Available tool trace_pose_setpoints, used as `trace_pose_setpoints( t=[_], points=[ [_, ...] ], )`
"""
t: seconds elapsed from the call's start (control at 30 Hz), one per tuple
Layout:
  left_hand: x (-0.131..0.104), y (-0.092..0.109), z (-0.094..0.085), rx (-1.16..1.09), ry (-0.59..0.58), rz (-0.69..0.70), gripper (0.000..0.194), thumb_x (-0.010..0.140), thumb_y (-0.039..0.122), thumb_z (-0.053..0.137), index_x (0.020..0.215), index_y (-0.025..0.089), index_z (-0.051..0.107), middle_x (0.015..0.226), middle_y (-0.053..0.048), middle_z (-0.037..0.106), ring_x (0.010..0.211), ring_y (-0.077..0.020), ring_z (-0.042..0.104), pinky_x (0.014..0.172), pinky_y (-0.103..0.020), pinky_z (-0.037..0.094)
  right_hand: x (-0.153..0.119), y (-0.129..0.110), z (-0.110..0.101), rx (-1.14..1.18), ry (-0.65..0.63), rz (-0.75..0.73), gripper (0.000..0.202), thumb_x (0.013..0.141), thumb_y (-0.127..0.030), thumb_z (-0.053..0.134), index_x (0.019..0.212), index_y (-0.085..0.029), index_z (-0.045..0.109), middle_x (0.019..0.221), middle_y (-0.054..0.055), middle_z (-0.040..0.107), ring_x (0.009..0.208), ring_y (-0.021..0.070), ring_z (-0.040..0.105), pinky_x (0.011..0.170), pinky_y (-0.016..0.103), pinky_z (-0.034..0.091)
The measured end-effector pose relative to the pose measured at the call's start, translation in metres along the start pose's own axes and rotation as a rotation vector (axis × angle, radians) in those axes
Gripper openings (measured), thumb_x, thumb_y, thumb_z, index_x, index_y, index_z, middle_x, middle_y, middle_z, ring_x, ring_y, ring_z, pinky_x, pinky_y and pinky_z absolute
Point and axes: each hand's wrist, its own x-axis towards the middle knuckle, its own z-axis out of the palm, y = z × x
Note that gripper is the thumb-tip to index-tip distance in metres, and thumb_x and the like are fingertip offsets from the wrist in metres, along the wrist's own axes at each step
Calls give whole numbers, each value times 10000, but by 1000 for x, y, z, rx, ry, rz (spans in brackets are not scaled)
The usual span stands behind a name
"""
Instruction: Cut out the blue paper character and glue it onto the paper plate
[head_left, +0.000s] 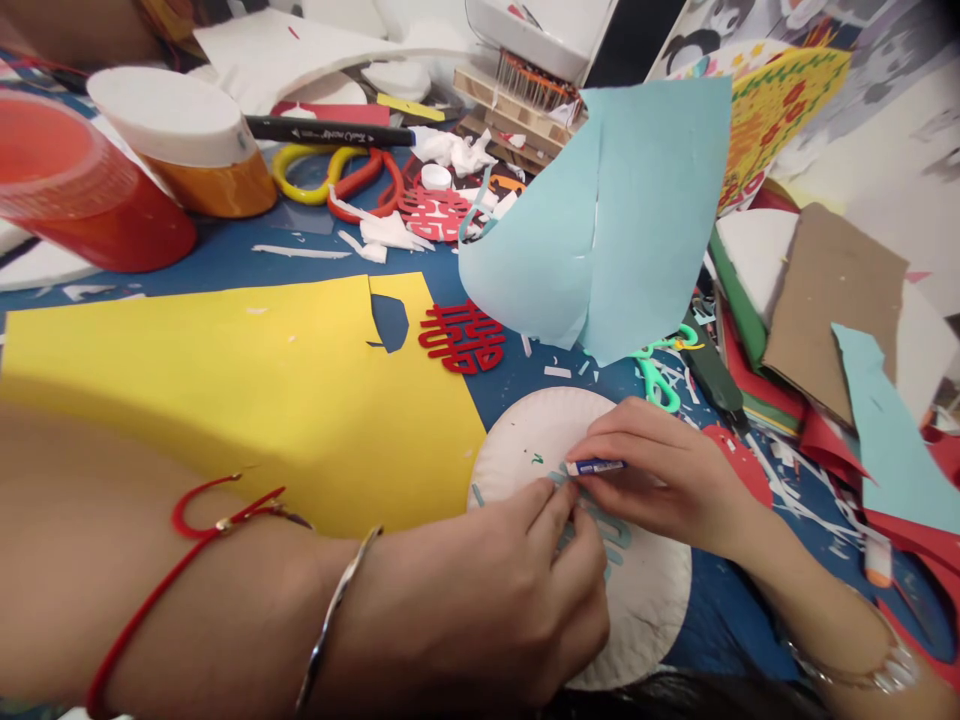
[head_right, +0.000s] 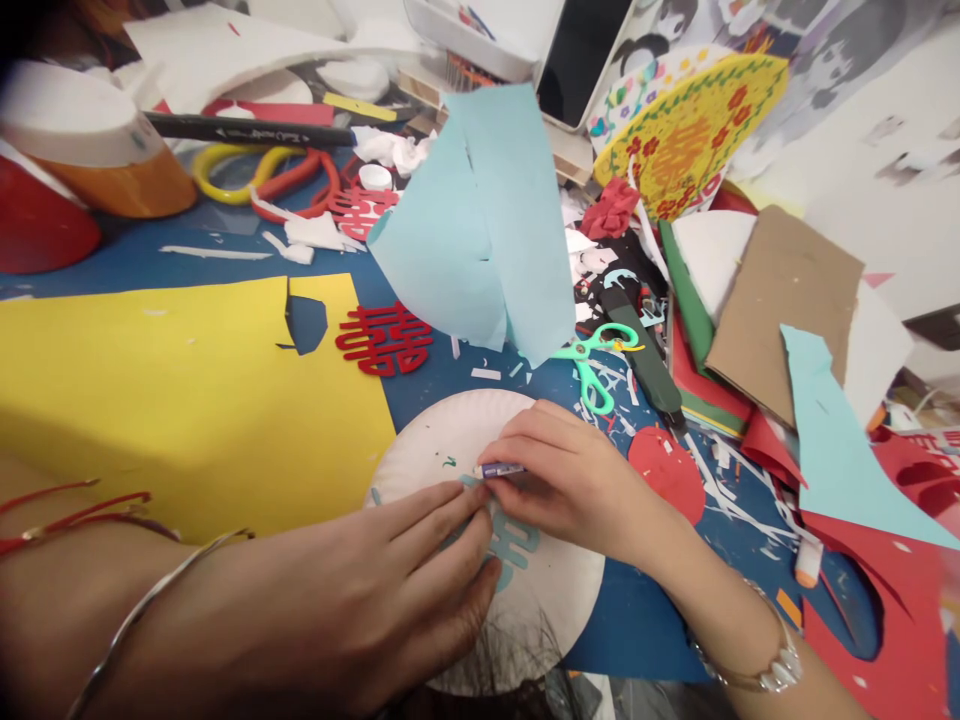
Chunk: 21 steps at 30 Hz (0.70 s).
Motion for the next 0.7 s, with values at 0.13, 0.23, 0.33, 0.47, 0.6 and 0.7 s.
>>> trace_pose_setpoints(
  t=[0.13,0.23,0.33,0.47,0.6,0.7],
  points=[
    [0,0,-1,-3,-11,-9,288,936,269,453,1071,133,668,1066,-170,697,961,-287,679,860,-420,555,0,1,-1,16,3,16,115,903,-114,551,976,-188,600,854,48,651,784,156,588,671,275,511],
    [1,0,-1,-20,-13,-4,275,933,263,467,1060,133,672,1049,-169,700,948,-283,681,848,-422,558,-1,2,-2,57,-52,4,100,911,-136,556,977,-193,603,857,45,644,791,156,595,683,278,516],
    [0,0,0,-11,-5,-2,282,937,263,453,1053,137,677,1043,-165,702,941,-288,682,859,-433,552,-2,3,-2,41,-63,2,129,910,-121,551,1007,-193,595,891,52,638,824,159,590,710,283,520],
    [0,1,0,2,-10,-8,295,936,240,432,1076,144,673,1071,-157,697,964,-286,676,868,-424,548,-1,0,-5,80,-5,59,147,877,-90,557,979,-191,586,873,42,627,829,151,593,725,271,518],
    [0,1,0,-1,-18,-5,294,936,244,429,1066,143,674,1061,-159,697,948,-281,677,829,-410,557,0,-1,-6,93,-17,57,122,848,-88,590,926,-180,606,850,43,627,803,149,593,706,261,511],
    [0,1,-1,-3,-16,3,290,933,243,433,1067,140,669,1045,-159,700,939,-281,678,845,-421,551,-1,0,-4,63,-42,14,91,872,-122,594,939,-175,623,856,53,633,784,153,590,680,267,512]
  ],
)
